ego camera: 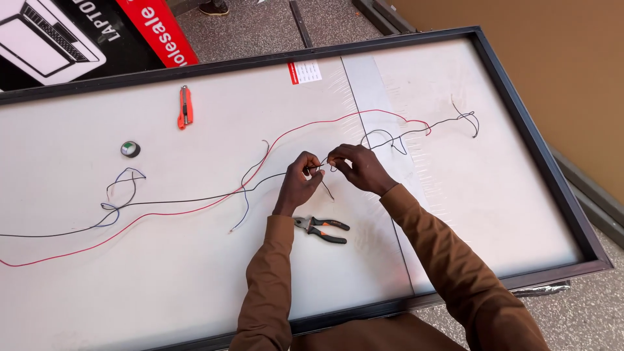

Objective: Stripping insulation from wires and twisting the ends together to create electrical connections on a sign board.

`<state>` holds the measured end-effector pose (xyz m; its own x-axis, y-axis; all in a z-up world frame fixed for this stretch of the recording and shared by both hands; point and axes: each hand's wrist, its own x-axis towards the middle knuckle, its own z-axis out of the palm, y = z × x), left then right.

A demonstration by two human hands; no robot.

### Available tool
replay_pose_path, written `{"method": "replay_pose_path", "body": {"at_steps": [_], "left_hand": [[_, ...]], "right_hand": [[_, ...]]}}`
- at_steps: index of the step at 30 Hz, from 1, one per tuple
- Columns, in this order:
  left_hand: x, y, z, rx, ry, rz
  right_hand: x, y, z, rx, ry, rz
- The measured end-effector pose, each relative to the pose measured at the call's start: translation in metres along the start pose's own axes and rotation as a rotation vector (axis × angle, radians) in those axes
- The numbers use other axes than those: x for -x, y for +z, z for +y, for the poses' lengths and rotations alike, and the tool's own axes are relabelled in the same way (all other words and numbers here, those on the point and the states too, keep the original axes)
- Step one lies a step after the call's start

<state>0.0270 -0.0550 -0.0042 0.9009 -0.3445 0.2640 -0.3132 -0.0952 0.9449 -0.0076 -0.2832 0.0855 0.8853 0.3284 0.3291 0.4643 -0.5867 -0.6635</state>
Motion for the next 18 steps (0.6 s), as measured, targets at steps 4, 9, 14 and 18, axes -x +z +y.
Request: {"method": "replay_pose_path", "body": {"at_steps": [4, 9, 14, 18], "left_hand": [[-0.002, 0.011, 0.007, 0.002, 0.027, -0.011], [-0.002, 0.018, 0.031, -0.026, 0.122, 0.039], [0.0, 0.022, 0.028, -0.071, 0.165, 0.092], [-0.003, 0.027, 0.023, -0.135, 0.238, 0.149]], "right_hand": [[-0.002, 0.0, 0.004, -0.053, 0.011, 0.001], [-0.003, 0.008, 0.026, -0.331, 0.149, -0.007], [0.0, 0.019, 0.039, -0.5, 0.262, 0.002], [-0.001, 0.024, 0.041, -0.522, 0.296, 0.02]]}}
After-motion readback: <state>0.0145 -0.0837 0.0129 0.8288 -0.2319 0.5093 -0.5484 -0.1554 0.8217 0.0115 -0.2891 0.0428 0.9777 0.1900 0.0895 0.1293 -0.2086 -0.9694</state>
